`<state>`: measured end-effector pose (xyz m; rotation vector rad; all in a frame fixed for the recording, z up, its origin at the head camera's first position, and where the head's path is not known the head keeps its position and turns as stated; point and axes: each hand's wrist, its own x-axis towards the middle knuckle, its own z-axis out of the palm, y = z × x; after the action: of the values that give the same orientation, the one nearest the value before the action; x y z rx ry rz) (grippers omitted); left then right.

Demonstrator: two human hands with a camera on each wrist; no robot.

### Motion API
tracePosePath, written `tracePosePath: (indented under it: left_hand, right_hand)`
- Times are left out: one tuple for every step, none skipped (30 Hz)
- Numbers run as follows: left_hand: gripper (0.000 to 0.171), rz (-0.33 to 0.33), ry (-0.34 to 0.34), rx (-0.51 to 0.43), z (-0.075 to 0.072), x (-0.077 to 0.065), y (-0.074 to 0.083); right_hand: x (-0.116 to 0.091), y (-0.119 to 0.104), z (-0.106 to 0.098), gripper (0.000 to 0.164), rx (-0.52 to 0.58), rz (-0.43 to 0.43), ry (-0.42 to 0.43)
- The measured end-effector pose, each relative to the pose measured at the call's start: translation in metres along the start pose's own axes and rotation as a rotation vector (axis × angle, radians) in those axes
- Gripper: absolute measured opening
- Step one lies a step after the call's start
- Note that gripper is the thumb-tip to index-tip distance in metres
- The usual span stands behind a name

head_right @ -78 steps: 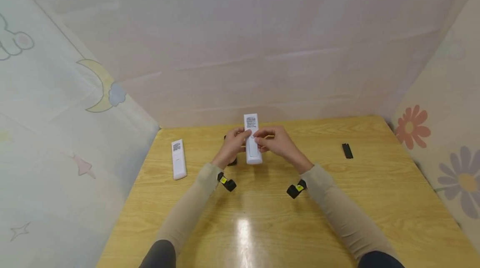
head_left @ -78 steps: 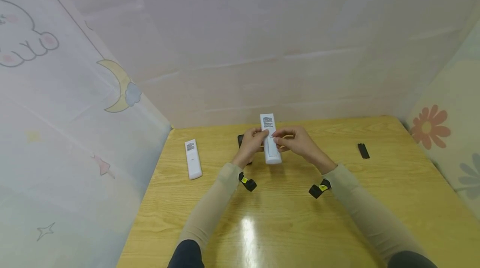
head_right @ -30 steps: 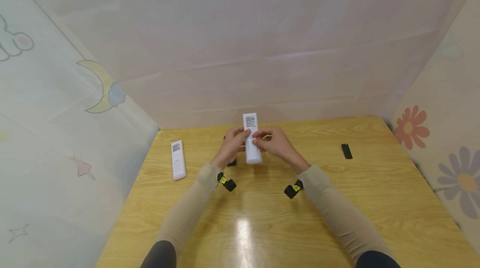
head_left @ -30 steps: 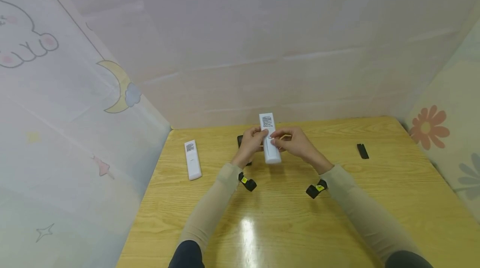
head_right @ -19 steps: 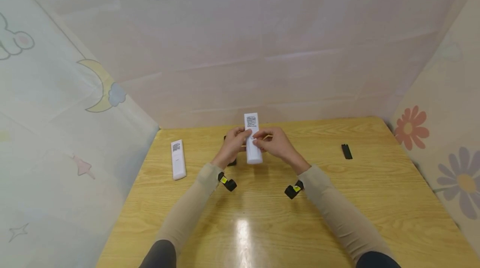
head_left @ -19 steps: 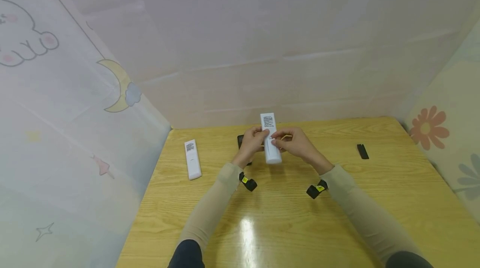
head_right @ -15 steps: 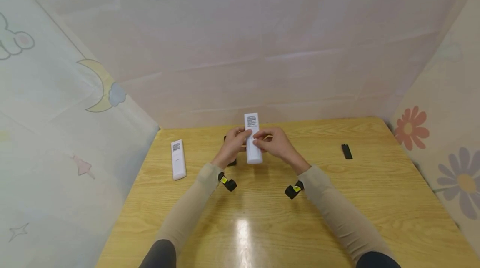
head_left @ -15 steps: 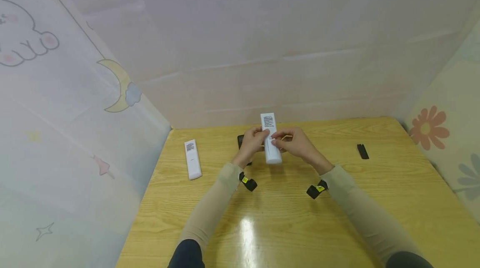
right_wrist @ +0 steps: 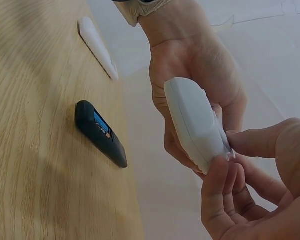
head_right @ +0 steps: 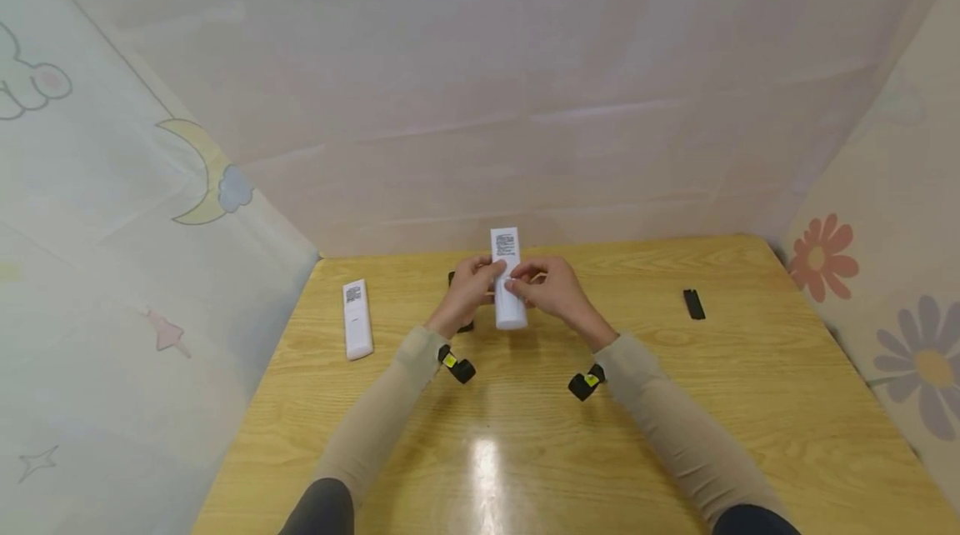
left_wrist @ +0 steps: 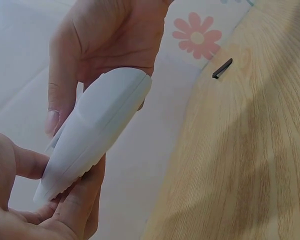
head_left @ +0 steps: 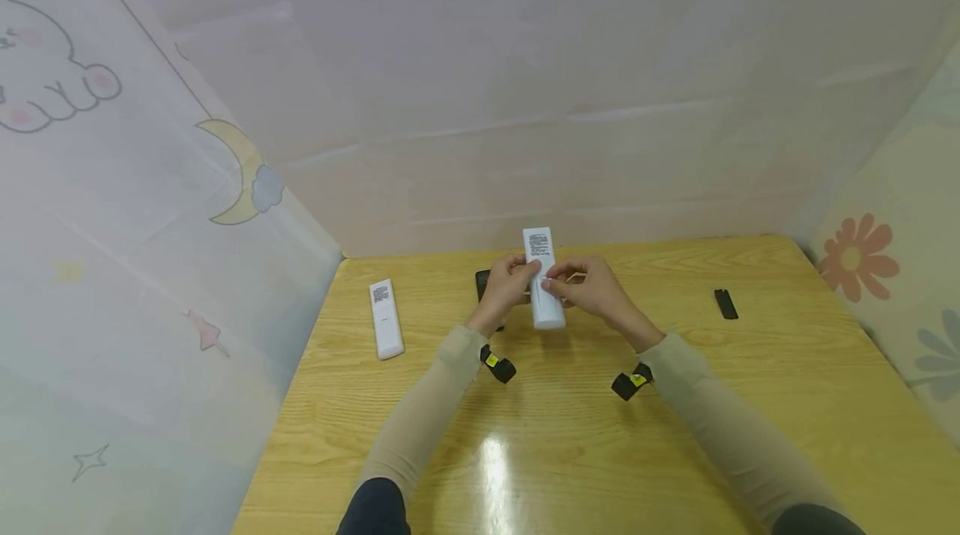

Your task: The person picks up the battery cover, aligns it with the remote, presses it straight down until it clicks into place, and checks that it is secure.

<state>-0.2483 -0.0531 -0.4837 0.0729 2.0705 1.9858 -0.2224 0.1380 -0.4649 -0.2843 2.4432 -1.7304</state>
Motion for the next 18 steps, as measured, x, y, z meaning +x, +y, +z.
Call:
tracePosePath:
  left_hand:
    - [0.05,0.003,0.001,0.003,0.0002,0.0,-0.0003]
    - [0.051,0.006,0.0,0.007,0.0003,0.0001,-0.0006]
    - [0.052,0.009,0.0,0.011,0.0003,0.0006,-0.001]
    - [0.052,0.01,0.001,0.013,0.0002,0.001,-0.0014]
    - [0.052,0.01,0.002,0.014,0.0,0.0014,-0.0017]
    - [0.052,0.009,0.003,0.014,-0.0002,0.0017,-0.0018]
    - [0.052,0.008,0.005,0.013,-0.0004,0.0021,-0.0018]
    - [0.051,0.007,0.007,0.012,-0.0006,0.0024,-0.0019]
    - [0.051,0.005,0.009,0.011,-0.0008,0.0026,-0.0019]
    - [0.051,0.003,0.01,0.008,-0.001,0.0026,-0.0017]
    - [0.051,0.001,0.01,0.007,-0.0011,0.0024,-0.0014]
    - [0.051,0.0,0.01,0.006,-0.0012,0.0022,-0.001]
    - [0.052,0.0,0.009,0.004,-0.0014,0.0022,-0.001]
    - [0.052,0.0,0.007,0.002,-0.0013,0.002,-0.0008]
    - [0.052,0.0,0.005,0.0,-0.0014,0.0019,-0.0007]
    - [0.052,0.001,0.003,-0.001,-0.0013,0.0018,-0.0005]
    - [0.051,0.002,0.002,0.0,-0.0013,0.0017,-0.0004]
    - [0.052,0.003,0.002,0.0,-0.0013,0.0016,-0.0002]
  right_hand:
    - [-0.0003,-0.0001,0.0002,0.03,0.0,0.008,0.004]
    - [-0.0004,-0.0002,0.0003,0.031,0.001,0.015,0.005]
    - [-0.0006,-0.0003,0.0004,0.033,0.002,0.021,0.008]
    - [-0.0007,-0.0002,0.0004,0.034,0.002,0.027,0.01]
    - [-0.0009,-0.0004,0.0004,0.035,0.005,0.033,0.013]
    - [-0.001,-0.0003,0.0003,0.036,0.009,0.037,0.015]
    - [-0.001,-0.0003,0.0003,0.037,0.014,0.039,0.015]
    - [-0.0009,-0.0003,0.0002,0.038,0.019,0.042,0.017]
    - [-0.0008,-0.0002,0.0001,0.039,0.025,0.046,0.019]
    - [-0.0008,-0.0002,0.0001,0.04,0.031,0.047,0.019]
    - [-0.0008,-0.0002,0.0001,0.042,0.037,0.047,0.02]
    - [-0.0005,0.0002,0.0001,0.043,0.041,0.048,0.02]
    - [-0.0003,0.0004,0.0002,0.044,0.043,0.047,0.02]
    - [-0.0002,0.0009,0.0,0.045,0.045,0.048,0.022]
    - [0.0001,0.0015,-0.0001,0.046,0.046,0.046,0.024]
    - [0.0001,0.0021,-0.0002,0.047,0.047,0.045,0.024]
    - [0.0003,0.0028,-0.0005,0.047,0.046,0.046,0.026]
    - [0.0006,0.0038,-0.0007,0.047,0.046,0.046,0.027]
